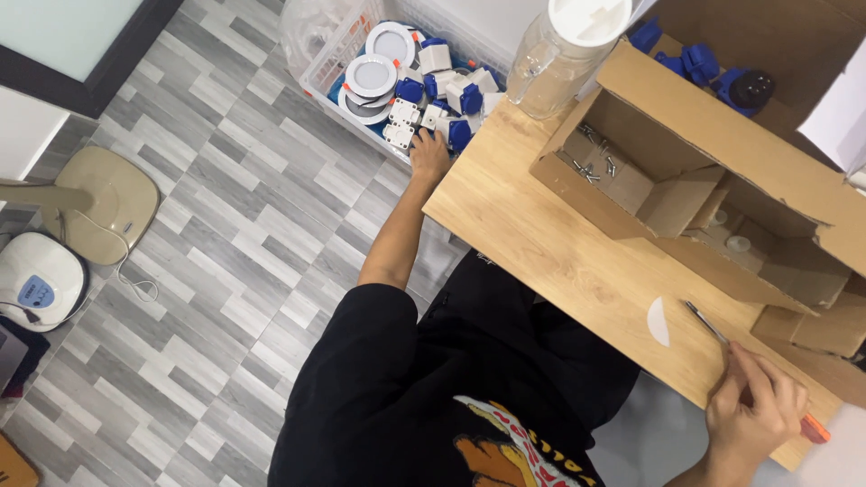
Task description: The person assembles a white plastic electrical box with a blue circular cover. They use an orange screwdriver to tighten screws on the side of the box, then remove the cover to inspect the interior and place the components into a cardboard box.
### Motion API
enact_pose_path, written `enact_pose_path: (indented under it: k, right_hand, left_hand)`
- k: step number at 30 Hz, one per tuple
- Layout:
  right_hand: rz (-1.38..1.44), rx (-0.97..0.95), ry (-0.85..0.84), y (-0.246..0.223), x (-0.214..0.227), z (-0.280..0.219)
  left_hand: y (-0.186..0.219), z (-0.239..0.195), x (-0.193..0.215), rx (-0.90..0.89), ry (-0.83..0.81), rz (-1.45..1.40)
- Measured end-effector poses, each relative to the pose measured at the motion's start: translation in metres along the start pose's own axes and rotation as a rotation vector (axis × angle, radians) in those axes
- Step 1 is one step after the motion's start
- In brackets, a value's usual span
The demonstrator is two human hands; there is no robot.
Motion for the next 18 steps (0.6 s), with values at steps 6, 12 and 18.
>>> enact_pose_path:
  k: [6,12,18]
  right_hand:
    - [-0.034,-0.074,-0.02,0.005,-0.001,-0.004]
    - [-0.052,-0.069,0.001,0.002,0.003,0.0]
    - [-0.062,-0.109,-0.02,0.004,0.005,-0.003]
  left_hand:
    - [-0.004,0.021,-0.024,0.031,-0.176,0.078]
    - [-0.005,0.02,-0.008,0.084,-0.104,0.072]
    - [-0.012,0.004,0.017,0.004,0.105,0.027]
Point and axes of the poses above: each hand's wrist, its own z-axis towards the middle knuckle, its own x-axis out of the back of the hand, y = z × x, the point moved 8 cm from there along z, towards the middle knuckle, and after that the axes turned 7 degrees about x, right-handed, at the moved point
